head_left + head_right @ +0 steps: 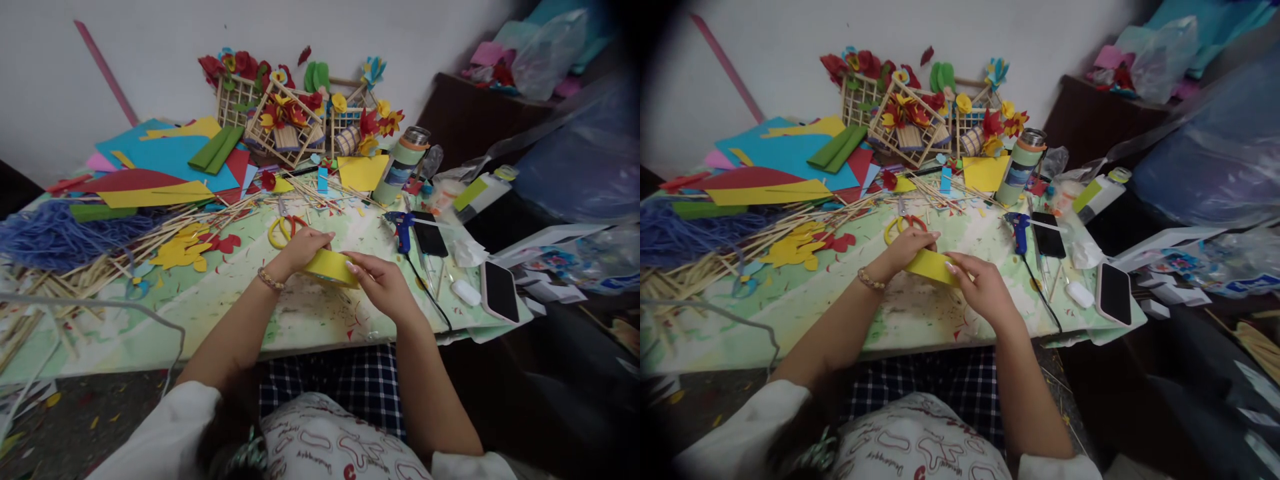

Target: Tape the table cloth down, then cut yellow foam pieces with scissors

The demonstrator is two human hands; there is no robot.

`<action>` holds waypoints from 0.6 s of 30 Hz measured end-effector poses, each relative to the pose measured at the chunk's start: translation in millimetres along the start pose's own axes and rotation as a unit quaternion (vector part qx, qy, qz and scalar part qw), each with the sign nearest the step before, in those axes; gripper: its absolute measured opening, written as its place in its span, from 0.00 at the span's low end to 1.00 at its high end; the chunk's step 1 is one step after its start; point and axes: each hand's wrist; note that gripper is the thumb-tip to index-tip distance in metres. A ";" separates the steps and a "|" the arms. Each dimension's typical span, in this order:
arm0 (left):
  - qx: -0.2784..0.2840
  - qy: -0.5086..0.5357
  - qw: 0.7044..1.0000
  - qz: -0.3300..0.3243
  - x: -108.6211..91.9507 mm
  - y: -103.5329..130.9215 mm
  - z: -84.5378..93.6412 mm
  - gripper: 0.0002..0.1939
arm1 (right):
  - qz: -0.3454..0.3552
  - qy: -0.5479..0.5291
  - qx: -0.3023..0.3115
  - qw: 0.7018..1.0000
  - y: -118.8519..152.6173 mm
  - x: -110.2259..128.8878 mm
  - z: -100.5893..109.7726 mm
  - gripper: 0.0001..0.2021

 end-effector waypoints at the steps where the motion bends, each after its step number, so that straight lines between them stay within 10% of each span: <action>1: 0.004 -0.001 1.000 -0.004 -0.2 0.2 0.0 0.25 | 0.000 0.004 0.004 1.000 0.4 0.2 1.0 0.15; 18: 0.024 -0.028 0.999 -0.004 -4.7 5.9 -1.4 0.25 | 0.006 0.061 -0.030 0.998 -1.7 23.2 -0.7 0.15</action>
Point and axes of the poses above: each hand's wrist, its own y-axis away from the middle knuckle, its own z-axis out of the back of the hand, x = y × z, and after that the axes turned 9 degrees about -z, right-handed
